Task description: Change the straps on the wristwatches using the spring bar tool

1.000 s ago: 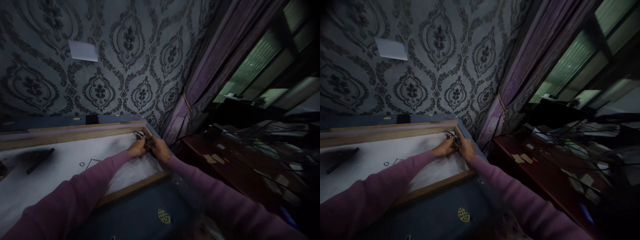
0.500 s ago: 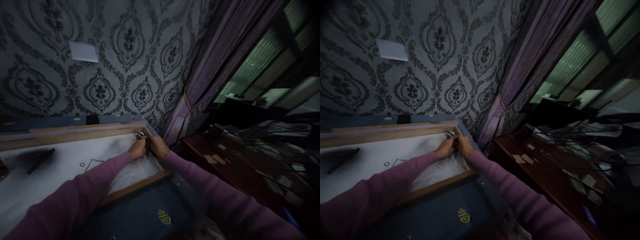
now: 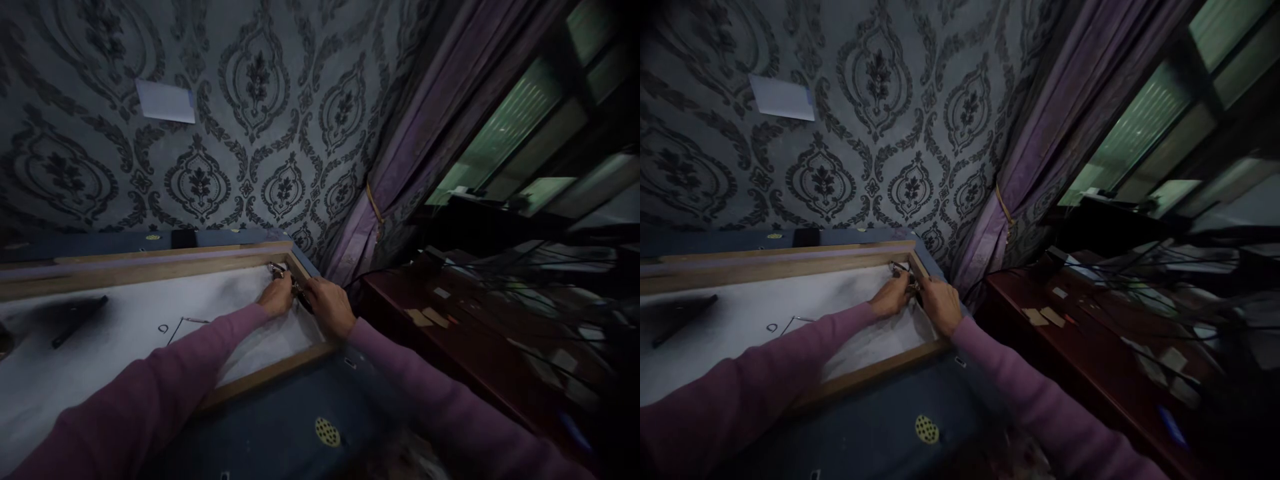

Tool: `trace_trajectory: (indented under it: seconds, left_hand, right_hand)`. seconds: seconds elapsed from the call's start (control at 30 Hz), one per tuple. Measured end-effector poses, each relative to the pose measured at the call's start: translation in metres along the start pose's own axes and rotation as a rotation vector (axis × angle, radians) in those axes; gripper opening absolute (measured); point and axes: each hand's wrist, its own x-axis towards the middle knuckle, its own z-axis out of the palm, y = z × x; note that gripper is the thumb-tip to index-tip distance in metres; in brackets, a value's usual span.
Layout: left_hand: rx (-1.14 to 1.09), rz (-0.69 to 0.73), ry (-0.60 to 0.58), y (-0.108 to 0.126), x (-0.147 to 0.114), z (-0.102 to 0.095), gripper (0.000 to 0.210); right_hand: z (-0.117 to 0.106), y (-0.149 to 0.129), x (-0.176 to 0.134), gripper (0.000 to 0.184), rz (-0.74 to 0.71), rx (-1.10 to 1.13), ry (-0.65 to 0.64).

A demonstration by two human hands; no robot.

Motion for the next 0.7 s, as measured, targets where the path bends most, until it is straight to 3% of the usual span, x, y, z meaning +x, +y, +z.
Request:
trace_trajectory:
  seconds: [0.17,0.7]
  left_hand:
    - [0.037,0.019,0.005,0.0,0.0,0.001,0.03]
    - [0.038,0.051,0.015,0.003,-0.004,0.0,0.024]
  right_hand:
    - [0.003,-0.004,-0.017,0.02,-0.006,-0.097,-0.055]
    - [0.008,-0.005,-0.016,0.019,-0.01,-0.191,-0.056]
